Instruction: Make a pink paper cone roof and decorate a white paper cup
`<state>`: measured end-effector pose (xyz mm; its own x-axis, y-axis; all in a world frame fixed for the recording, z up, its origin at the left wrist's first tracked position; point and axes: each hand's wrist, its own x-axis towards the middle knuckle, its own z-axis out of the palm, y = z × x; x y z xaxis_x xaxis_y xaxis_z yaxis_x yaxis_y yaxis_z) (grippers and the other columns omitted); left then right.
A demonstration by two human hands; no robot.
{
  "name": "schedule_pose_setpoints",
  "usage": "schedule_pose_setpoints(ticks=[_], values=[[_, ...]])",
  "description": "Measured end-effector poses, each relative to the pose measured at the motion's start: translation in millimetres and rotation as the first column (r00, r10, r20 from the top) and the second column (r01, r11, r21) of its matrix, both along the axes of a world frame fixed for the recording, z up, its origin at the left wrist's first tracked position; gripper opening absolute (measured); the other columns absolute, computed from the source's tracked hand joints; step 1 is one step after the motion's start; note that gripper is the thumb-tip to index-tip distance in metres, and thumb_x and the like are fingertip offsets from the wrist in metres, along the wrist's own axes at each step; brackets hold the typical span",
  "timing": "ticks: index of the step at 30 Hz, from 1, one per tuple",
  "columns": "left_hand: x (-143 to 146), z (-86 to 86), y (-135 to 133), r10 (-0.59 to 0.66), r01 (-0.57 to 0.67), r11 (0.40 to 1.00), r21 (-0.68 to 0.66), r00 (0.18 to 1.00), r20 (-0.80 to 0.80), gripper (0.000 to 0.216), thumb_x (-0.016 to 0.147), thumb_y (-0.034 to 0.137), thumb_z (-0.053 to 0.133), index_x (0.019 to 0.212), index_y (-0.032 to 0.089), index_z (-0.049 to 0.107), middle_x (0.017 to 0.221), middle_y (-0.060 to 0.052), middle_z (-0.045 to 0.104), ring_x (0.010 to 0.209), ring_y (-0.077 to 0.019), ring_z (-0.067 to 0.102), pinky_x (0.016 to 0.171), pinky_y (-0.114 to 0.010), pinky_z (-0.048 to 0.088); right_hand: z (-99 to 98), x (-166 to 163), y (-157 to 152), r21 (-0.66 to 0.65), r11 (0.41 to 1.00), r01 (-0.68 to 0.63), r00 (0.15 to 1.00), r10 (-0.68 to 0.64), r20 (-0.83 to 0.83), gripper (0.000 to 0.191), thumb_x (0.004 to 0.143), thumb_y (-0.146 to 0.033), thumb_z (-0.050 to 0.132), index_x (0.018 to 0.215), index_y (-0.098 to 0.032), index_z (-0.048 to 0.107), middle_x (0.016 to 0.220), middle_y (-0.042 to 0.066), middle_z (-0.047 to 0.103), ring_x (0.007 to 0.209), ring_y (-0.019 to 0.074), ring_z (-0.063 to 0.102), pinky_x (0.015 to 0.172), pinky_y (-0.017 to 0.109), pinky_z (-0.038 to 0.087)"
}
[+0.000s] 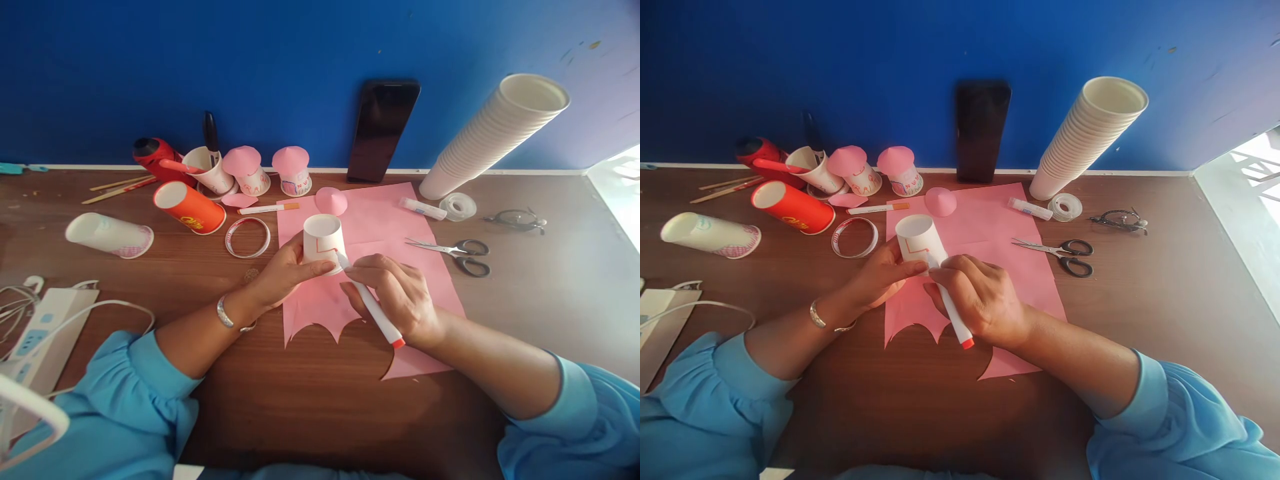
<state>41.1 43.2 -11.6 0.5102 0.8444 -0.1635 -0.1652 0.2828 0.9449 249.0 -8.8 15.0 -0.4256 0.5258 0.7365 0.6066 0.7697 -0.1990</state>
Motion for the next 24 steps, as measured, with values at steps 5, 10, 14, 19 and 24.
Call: schedule_pose_setpoints(ticks=[5,10,14,19,24], values=[[-0.5,0.0,0.1,0.009,-0.009,1.0,-0.025,1.0,0.009,0.043,0.079,0.031,0.086,0.115,0.022,0.064,0.105,-0.003,0.068,0.1,-0.0205,0.061,0.093,-0.038,0.045,0.1,0.6,0.3,-0.009,1.0,-0.006,1.0,0.006,-0.01,0.019,0.092,-0.008,0.065,0.108,-0.013,0.056,0.083,0.007,0.067,0.07,0.0169,0.063,0.055,0.028,0.053],[0.7,2.0,0.8,0.008,-0.006,0.999,-0.044,0.999,0.04,0.043,0.077,0.029,0.088,0.112,0.022,0.065,0.102,-0.002,0.068,0.096,-0.0183,0.061,0.089,-0.035,0.046,-0.9,1.1,0.9,-0.01,1.0,-0.009,1.0,0.009,-0.01,0.02,0.092,-0.008,0.067,0.108,-0.012,0.056,0.084,0.008,0.068,0.07,0.0173,0.065,0.056,0.029,0.054],[0.8,5.0,1.5,-0.02,0.024,0.997,-0.067,0.998,0.055,0.038,0.077,0.03,0.087,0.107,0.02,0.066,0.099,-0.002,0.068,0.094,-0.0177,0.062,0.086,-0.033,0.048,-0.6,0.2,0.2,-0.008,1.0,-0.008,1.0,0.008,-0.022,0.017,0.096,-0.012,0.064,0.11,-0.014,0.055,0.083,0.006,0.067,0.072,0.017,0.067,0.056,0.028,0.056],[-2.5,4.8,4.2,-0.052,0.06,0.991,-0.118,0.996,0.07,0.04,0.074,0.031,0.089,0.106,0.02,0.067,0.099,-0.003,0.07,0.094,-0.0198,0.064,0.086,-0.035,0.05,1.2,-1.3,-1.1,0.018,0.999,-0.028,0.999,0.029,-0.02,0.017,0.096,-0.013,0.065,0.11,-0.012,0.056,0.081,0.006,0.066,0.073,0.0183,0.067,0.056,0.029,0.056],[-5.2,11.7,4.9,-0.184,0.19,0.98,-0.061,0.979,0.088,0.028,0.08,0.03,0.082,0.103,0.019,0.07,0.098,-0.006,0.072,0.095,-0.0221,0.066,0.09,-0.039,0.051,5.9,-2.3,-4.4,0.053,0.997,-0.058,0.998,0.058,0.003,0.014,0.094,-0.011,0.065,0.107,-0.01,0.059,0.08,0.005,0.065,0.067,0.0164,0.063,0.051,0.029,0.051]])
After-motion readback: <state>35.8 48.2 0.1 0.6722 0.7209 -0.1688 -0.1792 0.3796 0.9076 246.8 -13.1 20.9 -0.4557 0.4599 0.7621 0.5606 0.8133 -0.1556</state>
